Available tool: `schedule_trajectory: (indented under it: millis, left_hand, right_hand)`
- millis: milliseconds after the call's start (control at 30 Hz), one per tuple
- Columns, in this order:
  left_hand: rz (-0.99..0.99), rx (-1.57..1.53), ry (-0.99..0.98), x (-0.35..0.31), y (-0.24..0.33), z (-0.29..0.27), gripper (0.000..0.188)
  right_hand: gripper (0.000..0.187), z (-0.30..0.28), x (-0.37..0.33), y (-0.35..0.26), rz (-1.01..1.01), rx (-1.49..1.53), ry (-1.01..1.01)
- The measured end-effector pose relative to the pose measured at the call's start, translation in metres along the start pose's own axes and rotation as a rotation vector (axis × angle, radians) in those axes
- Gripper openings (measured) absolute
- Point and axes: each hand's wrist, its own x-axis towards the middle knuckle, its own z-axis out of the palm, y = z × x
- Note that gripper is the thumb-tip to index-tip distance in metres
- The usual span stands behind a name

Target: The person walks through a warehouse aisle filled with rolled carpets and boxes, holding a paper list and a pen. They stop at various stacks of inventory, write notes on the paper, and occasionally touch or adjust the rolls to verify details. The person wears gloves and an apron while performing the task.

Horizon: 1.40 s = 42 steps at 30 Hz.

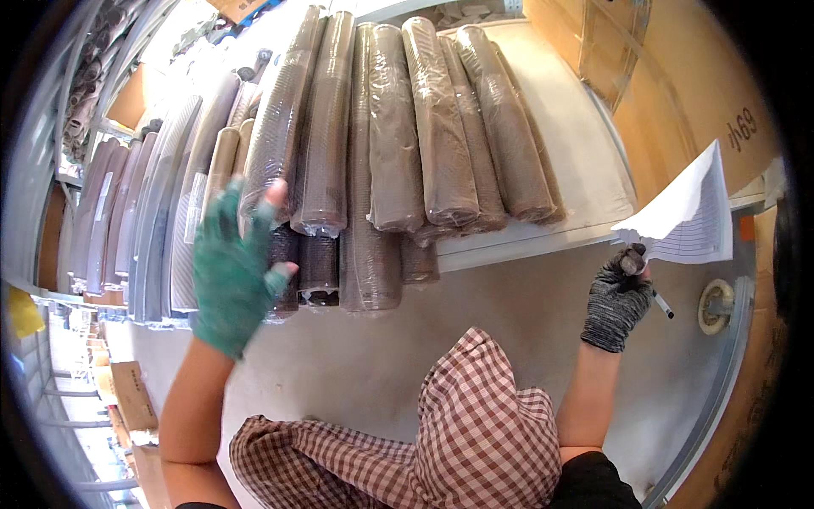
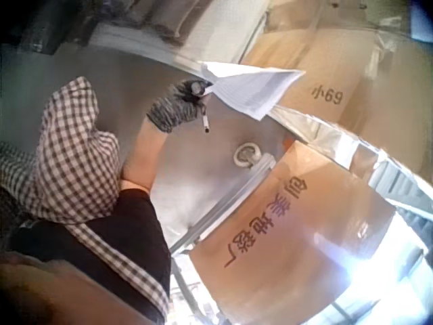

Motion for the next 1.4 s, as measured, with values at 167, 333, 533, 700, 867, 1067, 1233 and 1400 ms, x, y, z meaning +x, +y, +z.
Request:
schedule_trajectory:
  millis: [167,333,533,700,867,1067,1233,1400]
  left_hand:
    - [-0.161,-0.455,-0.112,0.023,-0.017,0.038,0.110]
    - [-0.017,-0.014,0.060,0.018,-0.014,0.063,0.100]
    - [0.168,0.133,0.013,0.019,-0.018,0.064,0.061]
    - [-0.179,-0.735,0.295,0.047,-0.059,0.071,0.070]
    - [-0.683,-1.736,-0.162,0.074,-0.099,0.137,0.069]
    - [-0.592,-1.655,-0.074,0.093,-0.075,0.109,0.069]
    - [-0.630,-1.942,-0.084,0.104,-0.033,0.071,0.084]
    - [-0.527,-1.586,0.008,0.114,-0.048,0.110,0.101]
  right_hand:
    - [0.017,-0.014,-0.006,0.000,0.202,0.031,-0.217]
    - [0.017,-0.015,-0.022,-0.012,0.046,-0.189,-0.094]
    - [0.009,-0.009,-0.043,-0.016,-0.088,-0.278,-0.213]
    - [0.006,0.011,-0.061,-0.011,-0.036,-0.213,-0.193]
    - [0.014,0.038,-0.078,0.012,-0.043,-0.228,-0.300]
    - [0.008,0.051,-0.101,0.012,-0.094,-0.243,-0.319]
    - [0.007,0.050,-0.105,0.011,-0.104,-0.251,-0.347]
    - [0.006,0.059,-0.115,0.016,-0.116,-0.340,-0.399]
